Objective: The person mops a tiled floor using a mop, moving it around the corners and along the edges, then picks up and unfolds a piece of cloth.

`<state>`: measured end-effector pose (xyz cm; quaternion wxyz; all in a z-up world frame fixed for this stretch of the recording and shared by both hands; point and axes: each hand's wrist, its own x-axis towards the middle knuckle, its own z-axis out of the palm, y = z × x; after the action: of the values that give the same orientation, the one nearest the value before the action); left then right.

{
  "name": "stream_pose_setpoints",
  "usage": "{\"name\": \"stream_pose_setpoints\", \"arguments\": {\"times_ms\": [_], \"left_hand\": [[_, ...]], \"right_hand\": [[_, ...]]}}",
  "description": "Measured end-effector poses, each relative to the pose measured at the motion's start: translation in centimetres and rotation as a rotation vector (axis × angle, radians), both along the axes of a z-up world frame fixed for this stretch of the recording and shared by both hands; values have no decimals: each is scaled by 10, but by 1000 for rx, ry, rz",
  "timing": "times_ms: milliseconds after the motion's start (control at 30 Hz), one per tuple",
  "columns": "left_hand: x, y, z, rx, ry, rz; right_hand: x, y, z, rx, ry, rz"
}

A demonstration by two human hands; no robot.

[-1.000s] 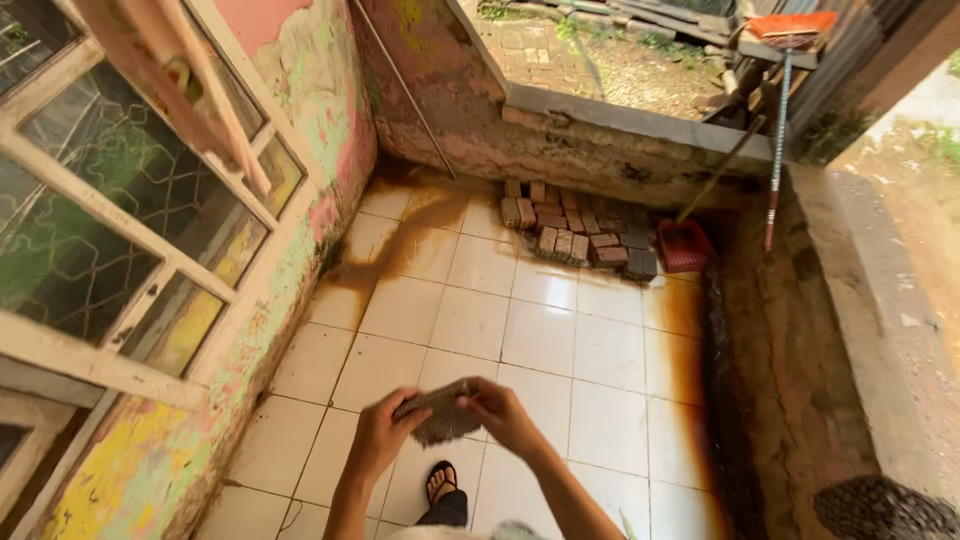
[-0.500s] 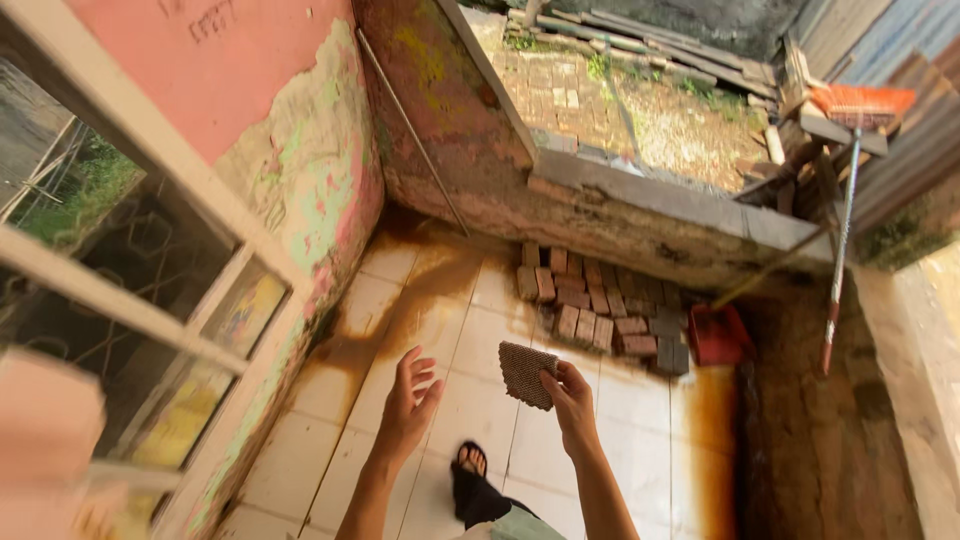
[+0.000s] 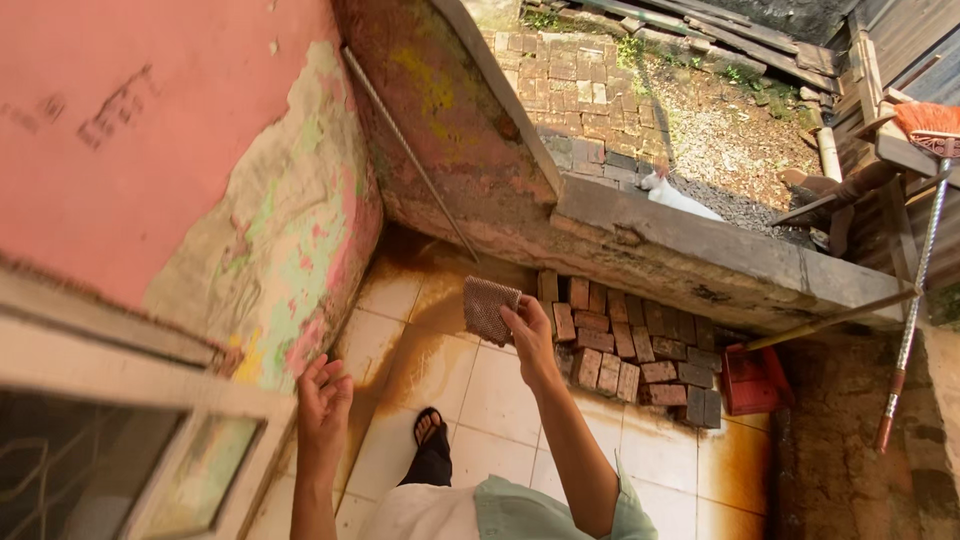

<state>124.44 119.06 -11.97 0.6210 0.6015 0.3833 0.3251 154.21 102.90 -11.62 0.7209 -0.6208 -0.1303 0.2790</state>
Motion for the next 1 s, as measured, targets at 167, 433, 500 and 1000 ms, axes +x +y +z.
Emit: {"name": "stream_pose_setpoints", "arguments": {"times_ms": [167, 433, 500, 1000], "left_hand": [[91, 98, 15, 43, 33, -93], [205, 198, -4, 15, 12, -113], [231, 219, -11, 3, 70, -47], [399, 329, 47, -136, 353, 123]], "right_hand": [[62, 71, -8, -43, 186, -118], [227, 200, -13, 98, 108, -78], [286, 250, 3, 156, 70, -32], [546, 641, 82, -168, -605, 373]]}}
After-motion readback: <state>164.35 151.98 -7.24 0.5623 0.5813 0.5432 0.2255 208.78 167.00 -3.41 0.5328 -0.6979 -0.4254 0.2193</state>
